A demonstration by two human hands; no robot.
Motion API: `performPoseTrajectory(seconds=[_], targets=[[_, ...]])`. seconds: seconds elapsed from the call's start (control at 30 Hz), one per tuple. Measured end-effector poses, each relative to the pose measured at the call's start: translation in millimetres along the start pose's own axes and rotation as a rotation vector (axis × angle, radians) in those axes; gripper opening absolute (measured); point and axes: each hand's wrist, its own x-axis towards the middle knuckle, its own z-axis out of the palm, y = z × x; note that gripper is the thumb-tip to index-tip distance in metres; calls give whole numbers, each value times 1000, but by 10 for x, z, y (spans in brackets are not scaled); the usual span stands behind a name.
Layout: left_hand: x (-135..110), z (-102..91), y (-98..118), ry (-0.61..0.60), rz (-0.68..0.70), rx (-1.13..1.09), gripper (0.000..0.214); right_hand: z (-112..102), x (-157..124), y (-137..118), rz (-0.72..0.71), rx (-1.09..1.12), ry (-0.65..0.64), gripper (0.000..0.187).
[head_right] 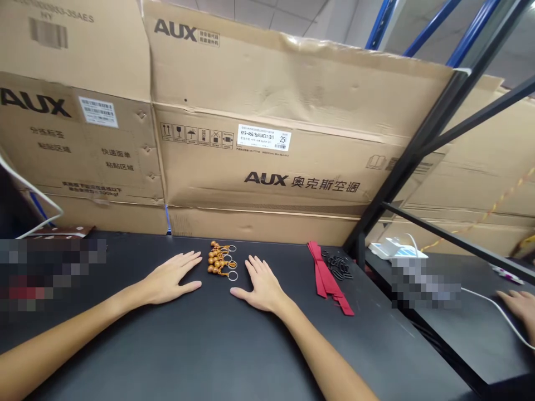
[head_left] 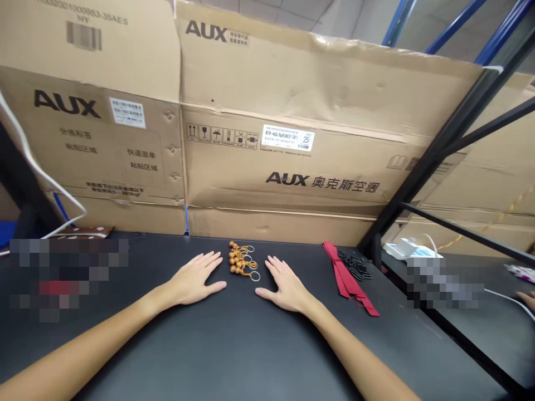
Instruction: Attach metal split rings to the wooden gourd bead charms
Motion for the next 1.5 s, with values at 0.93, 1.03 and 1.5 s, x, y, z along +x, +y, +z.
performPoseTrajectory(seconds=[0.93,1.03,1.5], targets=[[-1,-54,88,-39,-39,16,79,22,14,2,20,13,-14,95],[-6,-42,76,-11,-27,-2,77,18,15,-2,22,17,-10,94],[-9,-39,76,4,-12,0,74,44,16,7,-2,4,8,93]])
